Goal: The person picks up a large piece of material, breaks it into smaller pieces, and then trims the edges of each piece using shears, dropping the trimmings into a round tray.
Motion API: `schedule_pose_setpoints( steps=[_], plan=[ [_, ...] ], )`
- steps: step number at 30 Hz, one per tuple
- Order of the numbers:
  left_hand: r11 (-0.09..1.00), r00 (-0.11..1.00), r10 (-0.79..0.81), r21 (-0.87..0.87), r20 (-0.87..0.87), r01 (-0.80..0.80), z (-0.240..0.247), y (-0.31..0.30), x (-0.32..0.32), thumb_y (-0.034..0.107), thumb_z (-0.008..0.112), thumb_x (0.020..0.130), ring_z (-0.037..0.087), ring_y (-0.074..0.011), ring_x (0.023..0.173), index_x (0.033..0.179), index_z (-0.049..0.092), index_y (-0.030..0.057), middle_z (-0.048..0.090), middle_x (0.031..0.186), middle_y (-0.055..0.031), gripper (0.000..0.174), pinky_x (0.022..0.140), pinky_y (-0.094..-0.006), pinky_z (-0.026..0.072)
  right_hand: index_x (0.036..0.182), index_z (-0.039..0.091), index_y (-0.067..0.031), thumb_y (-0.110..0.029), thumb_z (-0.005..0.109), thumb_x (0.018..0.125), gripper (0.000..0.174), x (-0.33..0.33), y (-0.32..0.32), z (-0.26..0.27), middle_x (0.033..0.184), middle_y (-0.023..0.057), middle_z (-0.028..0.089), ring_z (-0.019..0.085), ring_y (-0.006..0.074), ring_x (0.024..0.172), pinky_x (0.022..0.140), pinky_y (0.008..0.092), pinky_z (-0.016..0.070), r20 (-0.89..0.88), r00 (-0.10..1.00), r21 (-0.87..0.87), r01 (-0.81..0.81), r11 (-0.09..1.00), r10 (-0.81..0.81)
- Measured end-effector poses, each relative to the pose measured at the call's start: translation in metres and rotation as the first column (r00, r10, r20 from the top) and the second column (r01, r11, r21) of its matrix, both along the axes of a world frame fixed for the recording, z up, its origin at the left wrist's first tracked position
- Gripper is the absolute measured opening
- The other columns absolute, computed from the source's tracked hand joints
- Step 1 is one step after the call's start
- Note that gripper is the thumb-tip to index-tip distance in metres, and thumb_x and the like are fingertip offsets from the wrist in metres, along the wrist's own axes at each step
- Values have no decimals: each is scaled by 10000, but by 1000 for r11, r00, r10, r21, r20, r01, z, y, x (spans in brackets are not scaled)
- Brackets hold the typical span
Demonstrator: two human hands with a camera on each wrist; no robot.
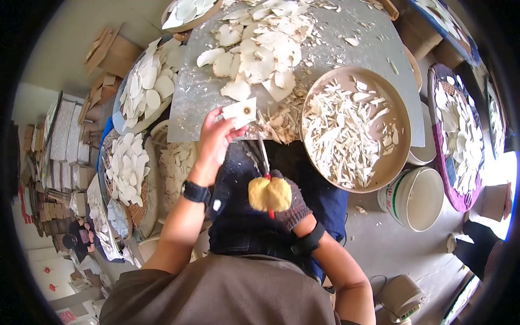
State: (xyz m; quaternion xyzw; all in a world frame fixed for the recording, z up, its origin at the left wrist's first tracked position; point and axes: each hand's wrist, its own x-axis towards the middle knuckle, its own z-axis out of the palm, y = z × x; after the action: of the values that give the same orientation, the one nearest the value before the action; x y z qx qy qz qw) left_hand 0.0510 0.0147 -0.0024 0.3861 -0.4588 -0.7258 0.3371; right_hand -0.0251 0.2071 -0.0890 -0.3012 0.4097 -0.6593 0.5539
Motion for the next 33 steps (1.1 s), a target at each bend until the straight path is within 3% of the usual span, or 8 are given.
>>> schedule_pose_setpoints(
  steps=[2, 11, 16, 19, 22, 28, 31, 33],
  plan=[
    [998, 998, 64, -27, -25, -65, -5, 18, 5, 24, 582, 843, 654, -254, 785, 1320, 325, 26, 624, 974, -190, 542, 695, -329, 550, 1016, 552, -3, -134, 497, 890, 190, -6, -6, 5, 891, 60, 629, 627, 179, 885, 755, 291, 504, 376, 925, 54, -83, 995, 57],
    [992, 995, -81, -90, 56, 86, -16, 24, 8, 21, 564, 861, 655, -189, 781, 1287, 416, 23, 638, 996, -143, 451, 662, -259, 541, 1165, 482, -5, -106, 463, 934, 253, -21, -36, -1, 1134, 130, 570, 572, 237, 1050, 948, 371, 453, -77, 983, 115, -155, 981, 165],
    [991, 986, -118, -43, 115, 124, -17, 13, 7, 37, 537, 876, 656, -188, 757, 1294, 413, 12, 633, 986, -139, 437, 637, -263, 544, 1075, 538, -25, -98, 555, 862, 226, -24, -38, -6, 1023, 100, 613, 613, 222, 935, 829, 340, 498, -527, 841, 58, -110, 992, 124],
    [984, 976, -173, -12, 129, 176, -18, 5, 6, 61, 535, 880, 655, -193, 739, 1307, 408, 23, 631, 972, -135, 446, 629, -268, 545, 936, 585, -43, -148, 634, 732, 234, -26, -39, 23, 862, 133, 615, 604, 315, 818, 701, 374, 491, -831, 556, -56, -42, 998, -23],
    [968, 961, -250, 69, 115, 243, -20, -5, 10, 59, 561, 867, 655, -206, 746, 1286, 432, 42, 629, 970, -138, 439, 643, -279, 548, 901, 594, -46, -162, 629, 737, 204, -22, -36, 26, 830, 133, 614, 606, 319, 795, 678, 381, 488, -744, 668, -41, 4, 999, -33],
    [998, 996, 41, 33, 82, -44, -39, -5, 18, 33, 601, 840, 649, -193, 782, 1173, 497, -4, 639, 962, -130, 351, 680, -278, 537, 938, 594, -44, -158, 632, 754, 221, -21, -24, 9, 847, 116, 623, 612, 293, 810, 698, 361, 491, -606, 795, 49, -4, 999, 33],
    [987, 983, -115, -93, 142, 129, -27, 4, 21, 35, 593, 848, 644, -175, 786, 1155, 514, -23, 643, 960, -122, 322, 689, -260, 528, 1063, 570, -33, -165, 636, 815, 289, -25, -23, -1, 1024, 82, 630, 608, 205, 966, 835, 296, 483, -698, 701, 124, -86, 989, 149],
    [972, 968, -177, -120, 178, 200, -21, 12, 20, 35, 591, 852, 641, -166, 788, 1149, 525, -21, 643, 961, -122, 310, 693, -254, 523, 1092, 549, -37, -145, 587, 857, 261, -26, -21, 0, 1082, 90, 597, 579, 181, 1016, 890, 306, 461, -462, 881, 57, -82, 995, 100]
  ],
)
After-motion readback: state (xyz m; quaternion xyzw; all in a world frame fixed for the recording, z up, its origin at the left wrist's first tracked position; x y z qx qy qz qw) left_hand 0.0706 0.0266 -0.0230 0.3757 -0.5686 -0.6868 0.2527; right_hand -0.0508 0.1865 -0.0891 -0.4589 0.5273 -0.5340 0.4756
